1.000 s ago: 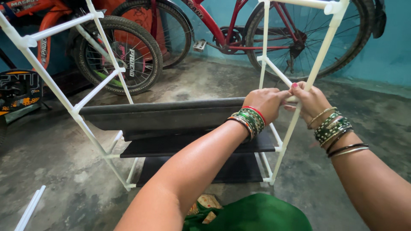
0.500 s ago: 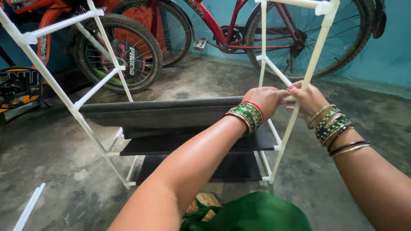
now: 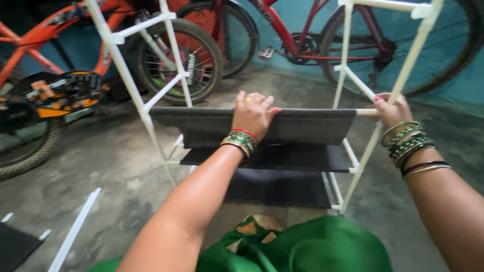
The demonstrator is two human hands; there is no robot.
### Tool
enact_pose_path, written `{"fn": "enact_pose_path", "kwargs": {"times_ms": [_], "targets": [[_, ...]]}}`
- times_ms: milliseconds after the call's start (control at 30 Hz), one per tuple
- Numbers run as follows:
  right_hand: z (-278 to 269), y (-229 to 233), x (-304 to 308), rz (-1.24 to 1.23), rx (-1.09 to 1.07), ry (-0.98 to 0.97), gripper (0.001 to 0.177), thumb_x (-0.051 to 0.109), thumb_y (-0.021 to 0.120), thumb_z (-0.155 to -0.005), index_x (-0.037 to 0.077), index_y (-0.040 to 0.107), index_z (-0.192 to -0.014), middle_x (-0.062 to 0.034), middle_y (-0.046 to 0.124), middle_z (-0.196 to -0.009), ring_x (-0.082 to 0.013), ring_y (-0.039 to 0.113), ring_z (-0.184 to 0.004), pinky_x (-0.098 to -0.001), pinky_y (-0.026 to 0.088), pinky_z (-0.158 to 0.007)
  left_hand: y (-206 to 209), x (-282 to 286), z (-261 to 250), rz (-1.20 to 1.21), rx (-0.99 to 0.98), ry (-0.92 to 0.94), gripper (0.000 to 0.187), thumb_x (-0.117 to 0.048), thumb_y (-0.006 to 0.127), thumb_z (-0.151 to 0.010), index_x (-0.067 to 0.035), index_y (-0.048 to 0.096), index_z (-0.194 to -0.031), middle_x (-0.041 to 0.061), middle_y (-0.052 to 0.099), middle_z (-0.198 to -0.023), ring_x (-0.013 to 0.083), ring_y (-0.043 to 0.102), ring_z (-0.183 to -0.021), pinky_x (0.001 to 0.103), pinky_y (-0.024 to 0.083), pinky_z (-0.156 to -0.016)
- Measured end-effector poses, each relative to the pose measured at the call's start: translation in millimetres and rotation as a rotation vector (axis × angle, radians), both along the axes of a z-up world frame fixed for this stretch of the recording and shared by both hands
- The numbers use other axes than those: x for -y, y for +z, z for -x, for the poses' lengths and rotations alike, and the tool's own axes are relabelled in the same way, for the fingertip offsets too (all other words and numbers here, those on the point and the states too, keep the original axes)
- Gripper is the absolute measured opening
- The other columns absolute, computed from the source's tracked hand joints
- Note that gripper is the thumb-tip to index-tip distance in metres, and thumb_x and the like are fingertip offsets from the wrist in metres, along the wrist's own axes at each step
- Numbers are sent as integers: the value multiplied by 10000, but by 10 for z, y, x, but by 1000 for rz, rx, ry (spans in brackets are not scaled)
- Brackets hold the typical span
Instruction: The person assembles a white PVC shelving unit by inserting black fabric shelves into the frame. They pick up each shelf from the floor, thread it onto the horizontal supports, and adjust it into place.
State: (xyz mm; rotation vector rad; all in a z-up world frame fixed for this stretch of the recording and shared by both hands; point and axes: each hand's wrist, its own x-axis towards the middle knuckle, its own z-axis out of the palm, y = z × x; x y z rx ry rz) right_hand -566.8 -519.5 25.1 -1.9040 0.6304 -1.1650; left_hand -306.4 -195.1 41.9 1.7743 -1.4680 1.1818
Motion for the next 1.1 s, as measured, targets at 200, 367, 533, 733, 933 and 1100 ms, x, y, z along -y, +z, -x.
{"fn": "enact_pose_path", "kwargs": {"times_ms": [200, 367, 533, 733, 933, 1100], "targets": [[-110, -68, -509, 263, -75, -565, 274, 170, 598, -1084, -71, 525, -1190, -277, 672, -1046, -409, 705, -908, -485, 566, -750, -121, -942, -692, 89, 31, 243, 450, -461, 578, -999, -102, 710, -1236, 137, 670, -1284, 328, 557, -1290, 579, 315, -1139], [-84, -199, -773, 450, -124, -708, 177, 106, 543, -1159, -68, 571, -1151, -276, 666, -1100, -455, 686, -970, -522, 552, -814, -117, -1576, -982, 152, -101, 282, 259, -280, 660, -969, -93, 701, -1143, 114, 674, -1176, 327, 580, -1190, 563, 414, -1052], [-174, -76, -610, 365, -173, -784, 188, 87, 578, -1064, -78, 600, -1152, -289, 687, -1075, -420, 710, -916, -467, 596, -723, -190, -1895, -1457, 535, -202, 562, 362, -268, 769, -880, -51, 593, -1109, 201, 618, -1059, 389, 575, -1024, 531, 461, -823], [10, 195, -571, 47, -130, -314, 270, 111, 598, -1043, -20, 689, -1261, -218, 729, -1123, -323, 740, -991, -369, 579, -823, -375, -1736, -2763, 610, -752, 16, 444, -377, 766, -955, -25, 580, -1150, 157, 659, -985, 308, 649, -880, 460, 524, -805], [70, 352, -639, -308, -75, -53, 339, 120, 557, -1009, 31, 667, -1317, -139, 721, -1186, -248, 709, -1046, -361, 594, -822, -350, -1699, -3132, 533, -1151, -139, 433, -416, 754, -937, -34, 639, -1106, 44, 629, -799, 156, 571, -638, 343, 482, -589], [-25, 488, -690, -385, 26, 122, 364, 224, 532, -1075, 10, 621, -1356, -188, 687, -1210, -280, 688, -1039, -387, 591, -830, -130, -1899, -2940, 396, -1334, -84, 432, -471, 686, -934, -91, 671, -1139, 40, 626, -772, 127, 556, -497, 305, 480, -433]]}}
